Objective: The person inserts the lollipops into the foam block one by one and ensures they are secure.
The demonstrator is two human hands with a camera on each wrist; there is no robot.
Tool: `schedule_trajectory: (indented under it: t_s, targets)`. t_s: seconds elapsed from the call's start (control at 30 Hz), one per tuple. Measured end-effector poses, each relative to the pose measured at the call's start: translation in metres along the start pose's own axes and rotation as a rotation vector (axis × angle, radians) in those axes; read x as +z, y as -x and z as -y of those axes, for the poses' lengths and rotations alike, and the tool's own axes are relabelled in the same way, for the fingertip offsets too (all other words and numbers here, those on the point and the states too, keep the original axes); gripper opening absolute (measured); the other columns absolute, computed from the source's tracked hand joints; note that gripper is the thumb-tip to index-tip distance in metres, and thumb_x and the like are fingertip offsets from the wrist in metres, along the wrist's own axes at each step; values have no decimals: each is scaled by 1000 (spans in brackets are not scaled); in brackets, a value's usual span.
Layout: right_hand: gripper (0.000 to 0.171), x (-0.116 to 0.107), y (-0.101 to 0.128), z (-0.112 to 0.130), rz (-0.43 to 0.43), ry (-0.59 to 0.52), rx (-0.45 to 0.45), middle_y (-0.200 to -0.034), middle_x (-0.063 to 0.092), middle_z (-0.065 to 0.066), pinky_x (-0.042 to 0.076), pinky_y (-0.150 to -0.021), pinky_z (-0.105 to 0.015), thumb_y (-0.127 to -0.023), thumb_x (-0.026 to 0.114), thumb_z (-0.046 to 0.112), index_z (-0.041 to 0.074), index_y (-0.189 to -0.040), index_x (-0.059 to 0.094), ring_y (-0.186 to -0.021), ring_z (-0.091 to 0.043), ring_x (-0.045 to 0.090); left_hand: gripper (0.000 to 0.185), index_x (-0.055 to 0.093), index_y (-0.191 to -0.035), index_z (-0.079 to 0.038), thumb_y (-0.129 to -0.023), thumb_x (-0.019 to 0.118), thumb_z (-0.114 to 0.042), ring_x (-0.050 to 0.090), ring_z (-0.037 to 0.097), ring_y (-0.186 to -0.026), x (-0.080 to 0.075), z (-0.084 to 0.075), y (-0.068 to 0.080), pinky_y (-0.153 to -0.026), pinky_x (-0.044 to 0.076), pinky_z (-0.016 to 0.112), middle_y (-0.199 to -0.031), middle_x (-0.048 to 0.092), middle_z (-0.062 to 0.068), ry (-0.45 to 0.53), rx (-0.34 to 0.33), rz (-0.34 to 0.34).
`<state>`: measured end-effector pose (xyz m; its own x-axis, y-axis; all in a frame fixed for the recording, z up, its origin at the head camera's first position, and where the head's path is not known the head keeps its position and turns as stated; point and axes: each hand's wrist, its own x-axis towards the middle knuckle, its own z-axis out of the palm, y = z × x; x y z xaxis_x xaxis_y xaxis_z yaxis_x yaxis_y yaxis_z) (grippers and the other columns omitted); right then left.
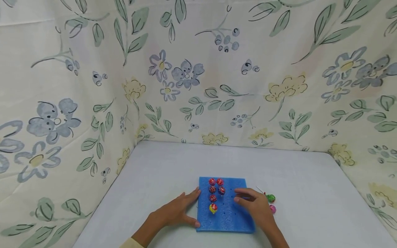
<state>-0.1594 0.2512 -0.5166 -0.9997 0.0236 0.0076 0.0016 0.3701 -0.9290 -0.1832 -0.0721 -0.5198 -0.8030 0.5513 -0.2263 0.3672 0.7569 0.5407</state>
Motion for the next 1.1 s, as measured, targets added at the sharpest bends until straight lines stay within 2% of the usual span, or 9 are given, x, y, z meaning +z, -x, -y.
schedule_trajectory:
  t_s: [0.13,0.33,0.57,0.77,0.97,1.1]
  targets:
    - [35,-11,6,-3,-22,27,-30,-125,77,-9,61,-85,-22,-94,83,28,11,-125,78,-108,-7,72,115,28,-170,-27,-78,82,-70,27,36,-161,0,1,0,-124,33,61,-176,23,-9,3,6,-2]
    - [36,-27,13,-8,-54,42,-16,-127,77,-7,60,-86,-20,-95,82,29,11,-126,77,-107,-3,72,115,28,-170,-27,-78,83,-69,27,34,-162,0,1,0,-125,32,61,-176,23,-9,14,5,-4]
    - [38,-49,21,-11,-102,70,-21,-128,76,-11,59,-84,-16,-96,81,29,7,-127,76,-105,-1,72,114,29,-169,-28,-78,83,-69,29,43,-159,-1,-2,1,-122,35,63,-176,23,-10,1,-12,-8]
    - [44,-65,24,-19,-134,124,29,-124,78,-1,59,-79,-17,-94,83,31,8,-131,75,-100,3,71,114,28,-170,-29,-78,84,-68,28,42,-160,-2,-3,2,-123,35,62,-176,23,-11,3,-17,-6]
    - [44,-78,28,-26,-138,81,51,-117,80,0,62,-76,-23,-95,82,25,2,-132,73,-92,-7,76,114,29,-169,-28,-78,85,-67,28,43,-159,-3,-3,3,-123,35,62,-176,23,-11,12,-7,-9]
    - [47,-84,29,-29,-137,125,114,-122,78,0,59,-78,-16,-95,82,30,3,-132,73,-95,4,71,114,29,-169,-28,-78,85,-67,28,44,-159,-2,-3,3,-122,36,62,-176,23,-11,15,-8,-9]
